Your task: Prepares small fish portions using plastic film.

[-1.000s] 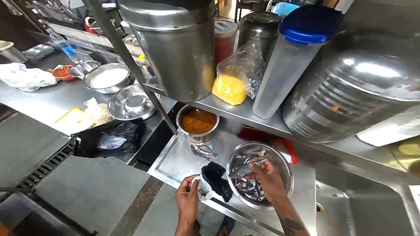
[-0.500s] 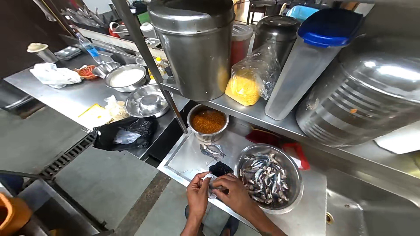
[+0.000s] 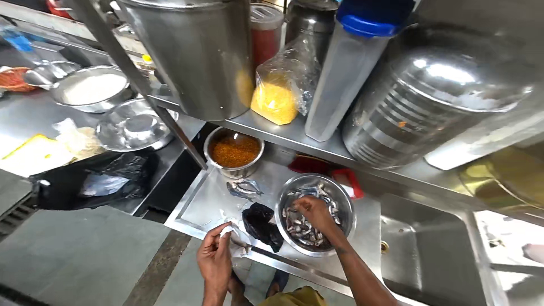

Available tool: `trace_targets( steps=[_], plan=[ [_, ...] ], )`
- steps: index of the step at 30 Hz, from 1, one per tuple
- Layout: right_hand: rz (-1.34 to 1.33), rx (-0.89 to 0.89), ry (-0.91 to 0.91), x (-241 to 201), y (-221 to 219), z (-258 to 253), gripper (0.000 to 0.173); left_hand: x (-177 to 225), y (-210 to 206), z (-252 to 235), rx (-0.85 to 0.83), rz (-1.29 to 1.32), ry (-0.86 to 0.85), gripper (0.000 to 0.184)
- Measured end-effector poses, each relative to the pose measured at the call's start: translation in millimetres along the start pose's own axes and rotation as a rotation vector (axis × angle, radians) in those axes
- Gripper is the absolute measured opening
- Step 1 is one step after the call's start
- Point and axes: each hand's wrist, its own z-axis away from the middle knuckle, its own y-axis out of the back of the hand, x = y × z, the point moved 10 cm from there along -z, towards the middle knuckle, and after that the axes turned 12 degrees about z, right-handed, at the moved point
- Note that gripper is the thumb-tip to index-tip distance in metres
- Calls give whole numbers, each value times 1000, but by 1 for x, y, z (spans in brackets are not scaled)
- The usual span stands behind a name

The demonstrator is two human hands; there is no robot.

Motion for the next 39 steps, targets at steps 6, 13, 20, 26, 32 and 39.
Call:
trace_targets(
  steps=[6,13,20,26,32,39],
  plan=[
    [438,-174,-75,79,-51,-37,21,2,-4,3,-14,27,-16,18],
    [817,-350,115,88,-117,-45,27,-1,-7,10,-7,21,4,18],
    [871,-408,111,89,-125,-63,30,-5,-10,9,-9,20,19,19],
    [749,-383,23,87,-94,-62,43,-6,-9,3,-4,32,15,18],
    [232,42,-297,103,-12,-27,40,-13,-14,-3,-6,27,36,18],
    [-983,328,-516,131,5,22,25,-26,-35,-10,-29,35,109,18]
  ],
)
